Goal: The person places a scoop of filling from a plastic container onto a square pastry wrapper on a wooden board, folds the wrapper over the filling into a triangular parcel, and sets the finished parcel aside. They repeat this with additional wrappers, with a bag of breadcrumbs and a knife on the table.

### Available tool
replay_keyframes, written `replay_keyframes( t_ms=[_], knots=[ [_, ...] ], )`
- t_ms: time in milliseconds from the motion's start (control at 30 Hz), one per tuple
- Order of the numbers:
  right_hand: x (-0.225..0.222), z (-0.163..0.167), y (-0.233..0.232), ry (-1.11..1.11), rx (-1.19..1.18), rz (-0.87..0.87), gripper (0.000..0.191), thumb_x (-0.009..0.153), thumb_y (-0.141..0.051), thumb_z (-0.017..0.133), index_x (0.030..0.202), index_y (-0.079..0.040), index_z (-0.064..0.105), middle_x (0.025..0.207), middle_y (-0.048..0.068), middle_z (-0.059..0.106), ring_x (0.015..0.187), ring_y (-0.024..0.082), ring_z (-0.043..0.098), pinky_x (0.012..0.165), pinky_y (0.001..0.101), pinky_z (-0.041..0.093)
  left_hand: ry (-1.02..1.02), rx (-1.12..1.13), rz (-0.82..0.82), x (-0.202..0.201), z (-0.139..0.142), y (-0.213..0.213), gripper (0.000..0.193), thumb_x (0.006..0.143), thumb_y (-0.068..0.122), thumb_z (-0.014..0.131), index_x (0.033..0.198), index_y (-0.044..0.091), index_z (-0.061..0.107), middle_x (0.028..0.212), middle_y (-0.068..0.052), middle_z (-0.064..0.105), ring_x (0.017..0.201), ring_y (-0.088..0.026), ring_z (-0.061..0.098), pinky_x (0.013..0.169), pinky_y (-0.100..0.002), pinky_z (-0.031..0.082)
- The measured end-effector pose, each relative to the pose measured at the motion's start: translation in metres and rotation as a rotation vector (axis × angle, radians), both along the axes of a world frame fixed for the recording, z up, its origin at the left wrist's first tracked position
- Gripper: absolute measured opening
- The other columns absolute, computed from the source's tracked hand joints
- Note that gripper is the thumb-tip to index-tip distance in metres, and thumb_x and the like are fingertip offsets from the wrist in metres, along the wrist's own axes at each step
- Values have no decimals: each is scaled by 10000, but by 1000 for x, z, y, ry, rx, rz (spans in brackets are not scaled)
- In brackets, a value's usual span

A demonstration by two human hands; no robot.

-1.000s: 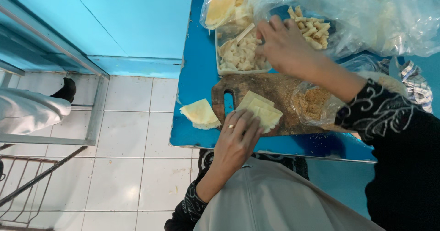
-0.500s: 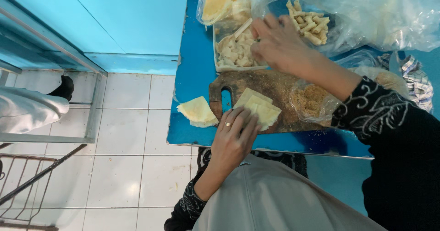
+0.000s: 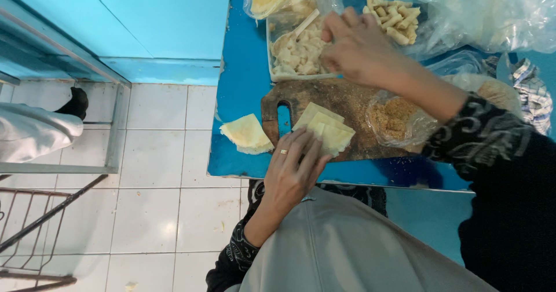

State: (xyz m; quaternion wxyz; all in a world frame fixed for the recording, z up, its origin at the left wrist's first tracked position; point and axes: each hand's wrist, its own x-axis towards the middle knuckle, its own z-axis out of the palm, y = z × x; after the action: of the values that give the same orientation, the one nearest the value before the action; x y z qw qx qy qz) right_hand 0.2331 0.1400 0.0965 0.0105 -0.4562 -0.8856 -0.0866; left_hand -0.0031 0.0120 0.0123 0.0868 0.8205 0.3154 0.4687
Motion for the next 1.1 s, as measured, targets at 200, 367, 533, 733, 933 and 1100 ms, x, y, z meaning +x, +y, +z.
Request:
replay_keyframes(
  t_ms=[200,367,533,733,933,1100],
  knots=[
    [-3,7,-73,48,-6,258,533,725,17,649,1137,-305,754,1284,97,489,1199,329,440,1031,543,351,-1,33,0,-3,1,0,302,913,154,833,1074,-69,707,1185,-177,622,1210,-363,635,1002,-486,550],
    [1,-13,-122,-229,277,257,596,1009,-186,661,1566,-277,469,1372,38,437,1308,230,434,1243,565,274,8,41,3,-4,4,0,281,921,132,828,1075,-71,710,1162,-174,634,1198,-358,633,997,-478,552],
    [2,-20,-124,-409,381,172,769,1002,-191,661,1656,-324,280,1578,-10,353,1370,212,423,1253,603,224,22,50,19,-4,6,0,283,915,131,827,1094,-57,714,1164,-165,641,1204,-351,635,999,-468,553],
    [0,-25,-91,-227,313,130,859,969,-87,672,1646,-424,264,1635,28,312,1368,294,430,1226,674,218,-2,35,6,-5,8,1,283,908,119,824,1097,-56,708,1157,-162,640,1197,-355,639,995,-468,558],
    [10,-27,-68,-220,315,93,815,914,25,669,1592,-366,444,1661,77,303,1363,334,423,1198,681,250,8,20,3,-5,7,1,265,902,89,816,1095,-64,716,1150,-163,640,1185,-361,645,972,-452,562],
    [18,-26,-46,-88,328,23,548,957,50,676,1451,-186,683,1628,152,351,1450,357,366,1247,656,235,-14,36,24,-2,6,1,226,901,64,809,1067,-58,715,1147,-167,639,1177,-364,647,970,-451,563]
  ],
)
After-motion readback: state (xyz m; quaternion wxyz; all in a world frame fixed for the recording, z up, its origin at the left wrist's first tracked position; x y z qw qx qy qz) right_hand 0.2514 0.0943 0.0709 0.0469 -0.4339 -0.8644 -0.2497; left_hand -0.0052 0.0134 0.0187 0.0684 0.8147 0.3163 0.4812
